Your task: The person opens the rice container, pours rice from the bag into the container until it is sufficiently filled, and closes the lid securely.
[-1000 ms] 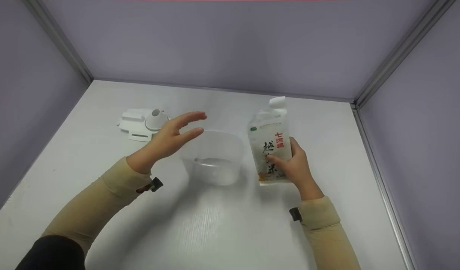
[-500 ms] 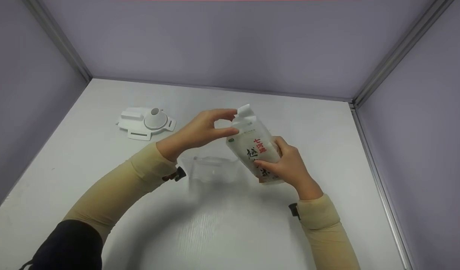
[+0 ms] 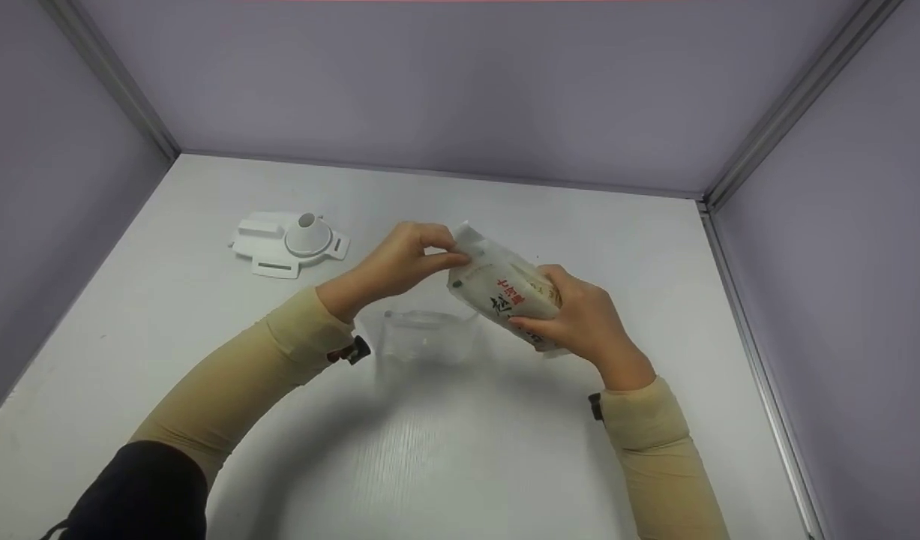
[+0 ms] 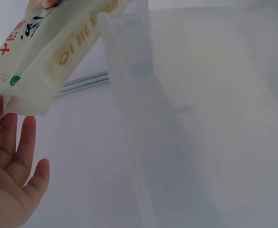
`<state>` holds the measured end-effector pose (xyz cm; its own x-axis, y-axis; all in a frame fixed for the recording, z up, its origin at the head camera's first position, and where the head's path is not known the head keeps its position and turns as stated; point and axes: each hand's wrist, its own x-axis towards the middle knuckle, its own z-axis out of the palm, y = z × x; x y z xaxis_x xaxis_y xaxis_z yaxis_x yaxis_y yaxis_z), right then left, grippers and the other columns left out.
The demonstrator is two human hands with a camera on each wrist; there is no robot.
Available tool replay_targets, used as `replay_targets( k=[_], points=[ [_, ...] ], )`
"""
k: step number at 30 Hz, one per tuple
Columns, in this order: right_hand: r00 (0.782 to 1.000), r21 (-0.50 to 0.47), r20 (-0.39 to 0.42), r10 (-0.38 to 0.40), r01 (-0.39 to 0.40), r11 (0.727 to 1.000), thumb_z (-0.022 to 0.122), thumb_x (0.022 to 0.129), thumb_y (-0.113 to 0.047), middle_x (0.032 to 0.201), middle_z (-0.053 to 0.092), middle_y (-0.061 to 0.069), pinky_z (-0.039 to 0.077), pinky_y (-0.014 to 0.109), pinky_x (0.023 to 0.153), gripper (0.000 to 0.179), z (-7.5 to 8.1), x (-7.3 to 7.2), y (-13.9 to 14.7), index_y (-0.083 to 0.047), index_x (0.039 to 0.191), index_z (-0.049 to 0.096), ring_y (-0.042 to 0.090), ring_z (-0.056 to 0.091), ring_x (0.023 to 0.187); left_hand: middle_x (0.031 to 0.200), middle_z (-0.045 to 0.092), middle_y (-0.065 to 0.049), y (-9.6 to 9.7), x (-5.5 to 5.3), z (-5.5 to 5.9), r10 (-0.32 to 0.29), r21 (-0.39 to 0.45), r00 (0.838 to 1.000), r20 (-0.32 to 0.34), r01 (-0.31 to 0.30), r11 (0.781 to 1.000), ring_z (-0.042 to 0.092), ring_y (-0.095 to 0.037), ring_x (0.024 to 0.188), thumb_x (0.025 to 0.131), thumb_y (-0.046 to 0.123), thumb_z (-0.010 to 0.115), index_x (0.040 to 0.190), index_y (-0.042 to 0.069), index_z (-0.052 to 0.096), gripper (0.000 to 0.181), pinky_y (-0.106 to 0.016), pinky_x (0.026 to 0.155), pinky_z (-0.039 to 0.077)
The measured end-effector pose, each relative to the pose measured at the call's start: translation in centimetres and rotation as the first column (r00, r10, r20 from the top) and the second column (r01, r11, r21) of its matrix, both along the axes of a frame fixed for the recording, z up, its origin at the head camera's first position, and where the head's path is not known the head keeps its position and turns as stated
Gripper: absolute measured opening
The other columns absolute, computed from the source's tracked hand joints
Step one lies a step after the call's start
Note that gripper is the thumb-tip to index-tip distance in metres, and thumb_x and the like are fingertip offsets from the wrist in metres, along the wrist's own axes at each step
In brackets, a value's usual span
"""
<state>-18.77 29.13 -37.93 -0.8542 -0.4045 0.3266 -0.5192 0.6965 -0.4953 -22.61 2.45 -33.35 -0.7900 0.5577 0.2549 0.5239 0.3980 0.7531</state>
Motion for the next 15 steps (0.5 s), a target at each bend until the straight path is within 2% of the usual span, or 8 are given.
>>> replay_targets(
  k=[5, 10, 15],
  points=[
    [0.999, 0.075, -0.050, 0.020, -0.016, 0.997, 0.088, 0.061, -0.019, 0.083, 0.063, 0.006, 0.043, 0.032, 0.052, 0.063, 0.5, -0.4, 0.2, -0.004, 0.114, 0.056, 0.015, 0.053, 0.064, 0.086, 0.068, 0.000, -0.5, 0.1, -0.7, -0.011, 0.008, 0.999, -0.032, 0.012, 1.000, 0.058, -0.006, 0.077, 0.089, 0.020, 0.064, 0.090, 0.007, 0.073, 0.016, -0.017, 0.069, 0.044],
    [0.994, 0.128, -0.090, 0.059, -0.048, 0.991, 0.088, 0.061, -0.019, 0.083, 0.064, 0.005, 0.042, 0.032, 0.052, 0.063, 1.0, -0.5, 0.3, -0.006, 0.114, 0.057, 0.015, 0.053, 0.065, 0.083, 0.068, -0.001, -0.8, 0.0, -1.3, -0.009, -0.023, 0.997, -0.075, 0.008, 1.000, 0.057, -0.007, 0.074, 0.089, 0.020, 0.064, 0.089, 0.007, 0.074, 0.017, -0.019, 0.066, 0.043],
    [0.989, 0.168, -0.112, 0.093, -0.073, 0.983, 0.088, 0.062, -0.020, 0.083, 0.063, 0.004, 0.042, 0.031, 0.052, 0.063, 1.3, -0.7, 0.4, -0.006, 0.114, 0.057, 0.013, 0.052, 0.065, 0.085, 0.068, -0.001, -0.9, 0.0, -1.6, -0.001, -0.033, 0.998, -0.064, -0.001, 0.999, 0.059, -0.007, 0.077, 0.089, 0.020, 0.064, 0.090, 0.007, 0.074, 0.016, -0.019, 0.067, 0.044]
  ],
)
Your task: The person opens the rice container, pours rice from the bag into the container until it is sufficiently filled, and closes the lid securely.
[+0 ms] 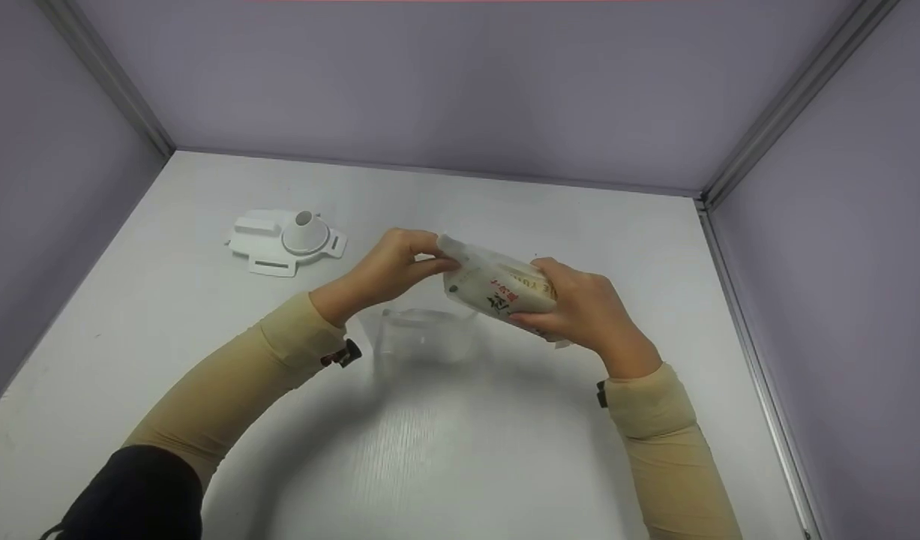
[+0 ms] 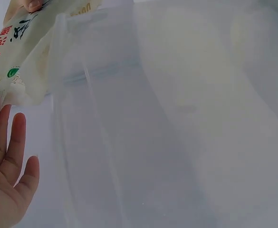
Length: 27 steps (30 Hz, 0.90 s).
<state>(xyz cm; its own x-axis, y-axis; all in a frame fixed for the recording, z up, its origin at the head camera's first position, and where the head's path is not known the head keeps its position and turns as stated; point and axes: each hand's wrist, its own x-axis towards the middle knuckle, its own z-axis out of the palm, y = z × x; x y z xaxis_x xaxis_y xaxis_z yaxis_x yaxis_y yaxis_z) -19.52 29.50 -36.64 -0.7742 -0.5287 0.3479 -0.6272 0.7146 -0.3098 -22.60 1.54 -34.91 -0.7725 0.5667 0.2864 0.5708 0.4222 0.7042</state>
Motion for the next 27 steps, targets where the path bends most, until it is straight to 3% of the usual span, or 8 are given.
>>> replay_targets(
  k=[10, 20, 27],
  points=[
    [1.000, 0.056, -0.004, 0.016, -0.016, 0.998, 0.088, 0.062, -0.024, 0.084, 0.065, 0.004, 0.044, 0.032, 0.053, 0.062, 0.0, -0.3, 0.0, -0.008, 0.114, 0.057, 0.013, 0.054, 0.065, 0.087, 0.069, -0.001, -0.2, 0.0, -1.1, 0.011, -0.020, 1.000, 0.000, -0.011, 1.000, 0.062, -0.009, 0.081, 0.089, 0.020, 0.065, 0.093, 0.007, 0.074, 0.016, -0.020, 0.069, 0.046],
    [0.999, 0.091, 0.009, 0.032, -0.033, 0.995, 0.086, 0.065, -0.028, 0.081, 0.064, 0.002, 0.044, 0.032, 0.053, 0.057, -0.1, -0.5, -0.3, -0.010, 0.111, 0.058, 0.013, 0.053, 0.064, 0.094, 0.070, -0.004, -0.5, 0.2, -3.5, -0.003, 0.126, 1.000, -0.012, 0.005, 0.992, 0.064, -0.010, 0.088, 0.087, 0.015, 0.065, 0.094, 0.005, 0.072, 0.014, -0.016, 0.075, 0.048],
    [0.998, 0.118, 0.054, 0.032, -0.038, 0.992, 0.084, 0.068, -0.029, 0.077, 0.061, 0.000, 0.041, 0.029, 0.051, 0.054, 0.0, -0.6, -0.4, -0.009, 0.111, 0.058, 0.011, 0.050, 0.061, 0.094, 0.070, -0.005, -0.5, 0.2, -4.6, 0.001, 0.159, 1.000, -0.012, 0.000, 0.987, 0.064, -0.011, 0.090, 0.087, 0.014, 0.065, 0.095, 0.004, 0.072, 0.015, -0.017, 0.078, 0.047]
  ],
)
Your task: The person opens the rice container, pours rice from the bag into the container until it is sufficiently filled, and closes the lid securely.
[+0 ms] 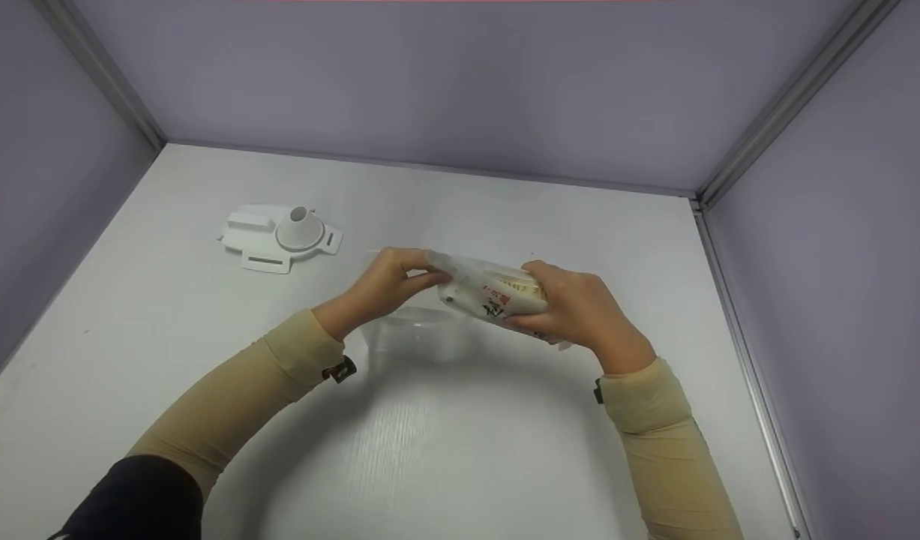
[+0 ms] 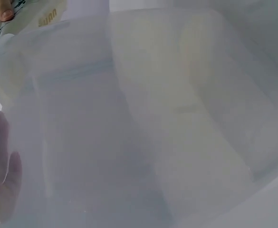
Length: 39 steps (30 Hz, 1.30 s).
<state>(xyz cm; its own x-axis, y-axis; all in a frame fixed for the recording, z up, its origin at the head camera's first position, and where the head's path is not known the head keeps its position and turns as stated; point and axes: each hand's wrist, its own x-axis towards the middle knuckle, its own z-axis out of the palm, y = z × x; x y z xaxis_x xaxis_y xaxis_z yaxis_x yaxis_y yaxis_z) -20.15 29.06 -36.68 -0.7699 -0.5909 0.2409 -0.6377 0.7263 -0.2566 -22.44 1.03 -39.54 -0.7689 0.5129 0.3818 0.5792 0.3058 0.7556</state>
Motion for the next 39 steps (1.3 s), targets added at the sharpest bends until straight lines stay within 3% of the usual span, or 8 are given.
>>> replay_targets(
  k=[8, 20, 24, 31, 39],
  points=[
    [0.998, 0.030, 0.064, -0.025, 0.023, 0.999, 0.082, 0.071, -0.032, 0.078, 0.061, 0.001, 0.043, 0.031, 0.052, 0.054, 0.4, -0.1, -0.2, -0.011, 0.114, 0.056, 0.012, 0.051, 0.063, 0.090, 0.070, -0.004, -0.1, -0.1, -0.4, 0.012, 0.015, 1.000, -0.011, -0.011, 1.000, 0.064, -0.011, 0.086, 0.088, 0.015, 0.065, 0.091, 0.004, 0.073, 0.014, -0.018, 0.075, 0.048],
    [0.987, 0.052, 0.146, -0.067, 0.060, 0.997, 0.079, 0.073, -0.038, 0.078, 0.059, 0.001, 0.042, 0.031, 0.053, 0.054, 0.6, -0.2, -0.2, -0.011, 0.115, 0.056, 0.013, 0.050, 0.062, 0.092, 0.070, -0.004, 0.1, -0.3, -0.7, 0.004, 0.000, 0.998, 0.066, -0.004, 1.000, 0.064, -0.009, 0.087, 0.089, 0.018, 0.064, 0.094, 0.005, 0.073, 0.017, -0.018, 0.076, 0.047],
    [0.985, 0.073, 0.160, -0.072, 0.061, 0.995, 0.077, 0.075, -0.041, 0.078, 0.059, 0.001, 0.041, 0.031, 0.053, 0.054, 1.0, -0.2, -0.3, -0.011, 0.115, 0.056, 0.013, 0.050, 0.062, 0.091, 0.070, -0.003, 0.1, -0.4, -0.7, 0.015, 0.000, 0.999, 0.038, -0.015, 1.000, 0.063, -0.009, 0.087, 0.089, 0.019, 0.064, 0.094, 0.005, 0.073, 0.017, -0.018, 0.077, 0.047],
    [0.989, 0.088, 0.130, -0.066, 0.054, 0.995, 0.078, 0.074, -0.040, 0.077, 0.059, 0.000, 0.041, 0.031, 0.052, 0.053, 1.5, -0.2, -0.4, -0.011, 0.113, 0.056, 0.013, 0.050, 0.062, 0.088, 0.069, -0.003, 0.1, -0.3, -0.8, 0.030, 0.014, 0.997, -0.078, -0.029, 0.999, 0.063, -0.011, 0.084, 0.089, 0.019, 0.063, 0.093, 0.006, 0.073, 0.017, -0.023, 0.076, 0.049],
    [0.993, 0.095, 0.107, -0.047, 0.037, 0.995, 0.078, 0.074, -0.038, 0.080, 0.061, 0.000, 0.043, 0.032, 0.054, 0.051, 2.2, -0.1, -0.7, -0.012, 0.113, 0.057, 0.014, 0.053, 0.064, 0.088, 0.068, -0.003, -0.1, -0.2, -0.7, 0.049, 0.063, 0.990, -0.131, -0.041, 0.997, 0.061, -0.012, 0.083, 0.089, 0.017, 0.064, 0.093, 0.005, 0.072, 0.016, -0.026, 0.074, 0.049]
  ],
)
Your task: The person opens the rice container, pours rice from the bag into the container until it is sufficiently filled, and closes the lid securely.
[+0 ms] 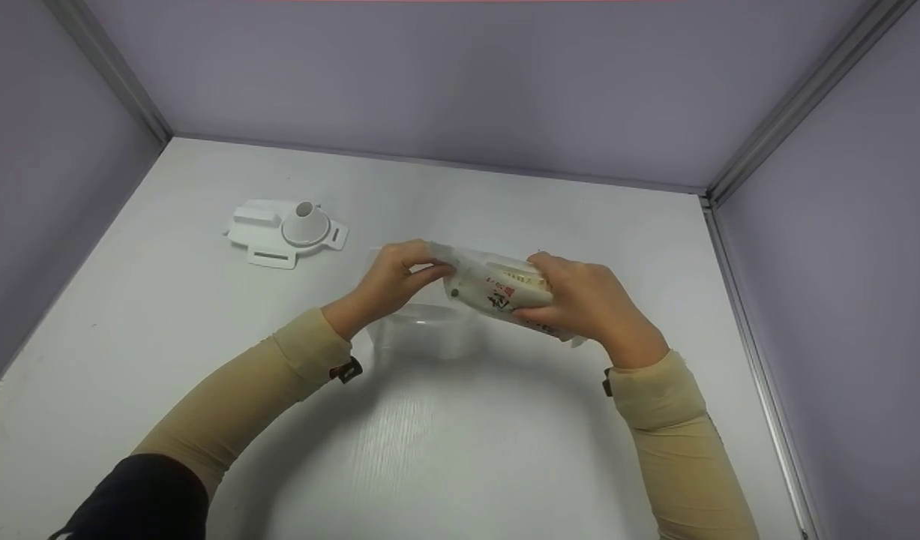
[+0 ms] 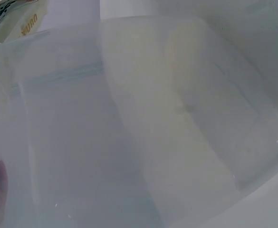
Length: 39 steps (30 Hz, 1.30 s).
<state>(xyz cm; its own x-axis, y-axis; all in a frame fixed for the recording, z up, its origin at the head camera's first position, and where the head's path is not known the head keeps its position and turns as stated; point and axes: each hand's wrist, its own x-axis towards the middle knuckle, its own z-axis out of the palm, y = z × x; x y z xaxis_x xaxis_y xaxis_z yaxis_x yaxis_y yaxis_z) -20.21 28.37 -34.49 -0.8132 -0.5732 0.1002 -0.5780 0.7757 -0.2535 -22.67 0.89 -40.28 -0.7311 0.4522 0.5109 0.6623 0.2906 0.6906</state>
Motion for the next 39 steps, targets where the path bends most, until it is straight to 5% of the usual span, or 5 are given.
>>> replay_targets(
  k=[5, 13, 19, 30, 39],
  points=[
    [1.000, 0.009, -0.013, 0.005, -0.005, 1.000, 0.078, 0.074, -0.039, 0.079, 0.061, 0.000, 0.043, 0.031, 0.054, 0.051, 0.2, 0.1, -0.2, -0.013, 0.112, 0.057, 0.013, 0.052, 0.064, 0.087, 0.068, -0.002, -0.1, 0.0, 0.0, 0.009, 0.008, 0.999, -0.034, -0.009, 1.000, 0.061, -0.012, 0.083, 0.089, 0.017, 0.063, 0.092, 0.005, 0.072, 0.015, -0.021, 0.073, 0.047],
    [0.999, 0.003, -0.044, 0.025, -0.025, 1.000, 0.080, 0.072, -0.036, 0.081, 0.062, 0.000, 0.043, 0.032, 0.053, 0.051, 0.1, 0.1, 0.0, -0.012, 0.110, 0.057, 0.013, 0.053, 0.064, 0.089, 0.069, -0.003, -0.1, 0.1, -0.1, -0.008, 0.038, 1.000, -0.006, 0.008, 0.999, 0.061, -0.012, 0.085, 0.089, 0.017, 0.063, 0.097, 0.005, 0.072, 0.017, -0.032, 0.074, 0.050],
    [0.999, 0.009, -0.028, 0.015, -0.015, 1.000, 0.080, 0.072, -0.038, 0.081, 0.062, 0.000, 0.043, 0.032, 0.054, 0.052, 0.0, 0.0, 0.0, -0.012, 0.111, 0.056, 0.013, 0.053, 0.064, 0.088, 0.069, -0.003, -0.1, 0.1, -0.2, -0.009, 0.042, 1.000, -0.016, 0.010, 0.999, 0.061, -0.012, 0.084, 0.089, 0.018, 0.063, 0.095, 0.005, 0.072, 0.017, -0.030, 0.075, 0.050],
    [0.994, -0.043, 0.101, -0.040, 0.045, 0.998, 0.076, 0.074, -0.047, 0.082, 0.061, 0.001, 0.043, 0.032, 0.055, 0.058, -1.5, -0.5, 0.5, -0.015, 0.117, 0.054, 0.015, 0.054, 0.067, 0.087, 0.069, -0.001, 0.1, -0.1, -0.1, 0.019, -0.056, 1.000, 0.002, -0.019, 0.998, 0.062, -0.012, 0.084, 0.089, 0.019, 0.064, 0.092, 0.008, 0.073, 0.015, -0.023, 0.076, 0.048],
    [0.965, -0.148, 0.248, -0.079, 0.119, 0.982, 0.076, 0.073, -0.047, 0.088, 0.061, 0.006, 0.044, 0.033, 0.056, 0.069, -3.6, -0.6, 0.8, -0.013, 0.126, 0.049, 0.019, 0.054, 0.070, 0.085, 0.069, 0.001, 0.3, 0.0, 0.0, 0.030, -0.185, 1.000, -0.001, -0.030, 0.982, 0.062, -0.010, 0.079, 0.089, 0.023, 0.063, 0.090, 0.010, 0.073, 0.017, -0.021, 0.072, 0.046]
  ],
)
